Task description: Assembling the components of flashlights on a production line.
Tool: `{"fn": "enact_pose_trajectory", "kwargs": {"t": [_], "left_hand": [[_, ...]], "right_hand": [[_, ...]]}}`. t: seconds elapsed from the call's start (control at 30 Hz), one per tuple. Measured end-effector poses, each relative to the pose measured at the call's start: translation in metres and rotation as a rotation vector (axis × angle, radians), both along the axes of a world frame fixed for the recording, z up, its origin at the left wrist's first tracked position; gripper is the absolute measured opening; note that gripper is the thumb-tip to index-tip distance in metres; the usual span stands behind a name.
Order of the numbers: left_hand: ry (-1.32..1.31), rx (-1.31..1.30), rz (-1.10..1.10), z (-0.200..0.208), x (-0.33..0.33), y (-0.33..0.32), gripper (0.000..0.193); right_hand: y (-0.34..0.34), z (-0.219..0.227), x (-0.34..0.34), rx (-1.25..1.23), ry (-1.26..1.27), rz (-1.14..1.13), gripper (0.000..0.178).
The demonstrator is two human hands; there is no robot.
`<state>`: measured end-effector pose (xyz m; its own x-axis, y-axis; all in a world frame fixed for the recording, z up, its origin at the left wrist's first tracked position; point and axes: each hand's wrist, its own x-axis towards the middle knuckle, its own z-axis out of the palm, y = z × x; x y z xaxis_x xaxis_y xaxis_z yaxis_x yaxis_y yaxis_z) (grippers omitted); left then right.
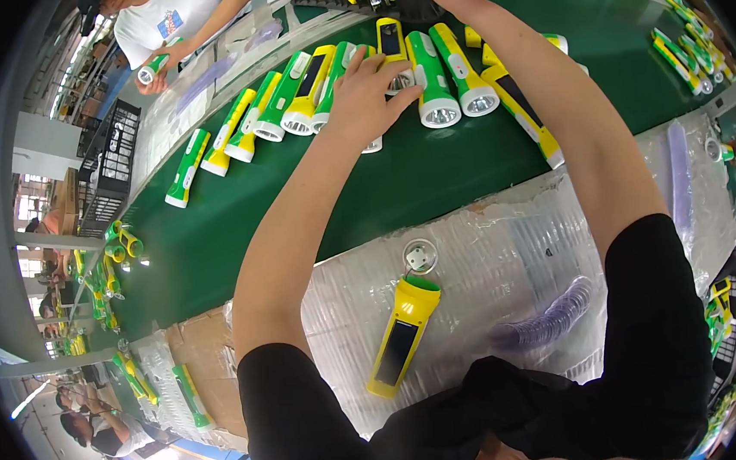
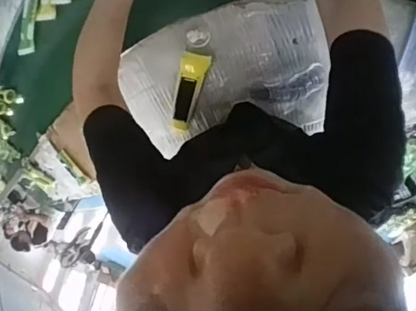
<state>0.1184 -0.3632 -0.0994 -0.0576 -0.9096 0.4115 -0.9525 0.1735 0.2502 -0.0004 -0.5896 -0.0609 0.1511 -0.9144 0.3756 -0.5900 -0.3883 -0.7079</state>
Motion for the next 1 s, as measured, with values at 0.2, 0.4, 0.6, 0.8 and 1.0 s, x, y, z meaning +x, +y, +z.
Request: {"fn": "enact_pose_trajectory", "kwargs": {"t": [0.2, 0.4, 0.6, 0.8, 1.0], "left_hand": [[0.013, -0.051, -0.034, -0.004, 0.001, -0.005, 0.048], [0.163, -0.162, -0.08, 0.014, -0.01, -0.005, 0.049], [0.102, -0.127, 0.184, 0.021, 0.056, 0.001, 0.046], [0.04, 0.005, 0.374, 0.019, 0.083, 0.002, 0.046], [0.136, -0.038, 0.032, 0.018, 0.021, -0.025, 0.052]], "right_hand": [[0.003, 0.004, 0.029, 0.053, -0.13, 0.132, 0.059], [-0.006, -0.025, -0.008, 0.023, -0.264, 0.328, 0.055], [0.07, -0.018, 0.009, -0.113, 0.328, 0.352, 0.052], [0.053, -0.015, 0.031, -0.362, 0.262, 0.105, 0.038], [-0.007, -0.017, 0.039, -0.156, 0.131, 0.187, 0.073]]}}
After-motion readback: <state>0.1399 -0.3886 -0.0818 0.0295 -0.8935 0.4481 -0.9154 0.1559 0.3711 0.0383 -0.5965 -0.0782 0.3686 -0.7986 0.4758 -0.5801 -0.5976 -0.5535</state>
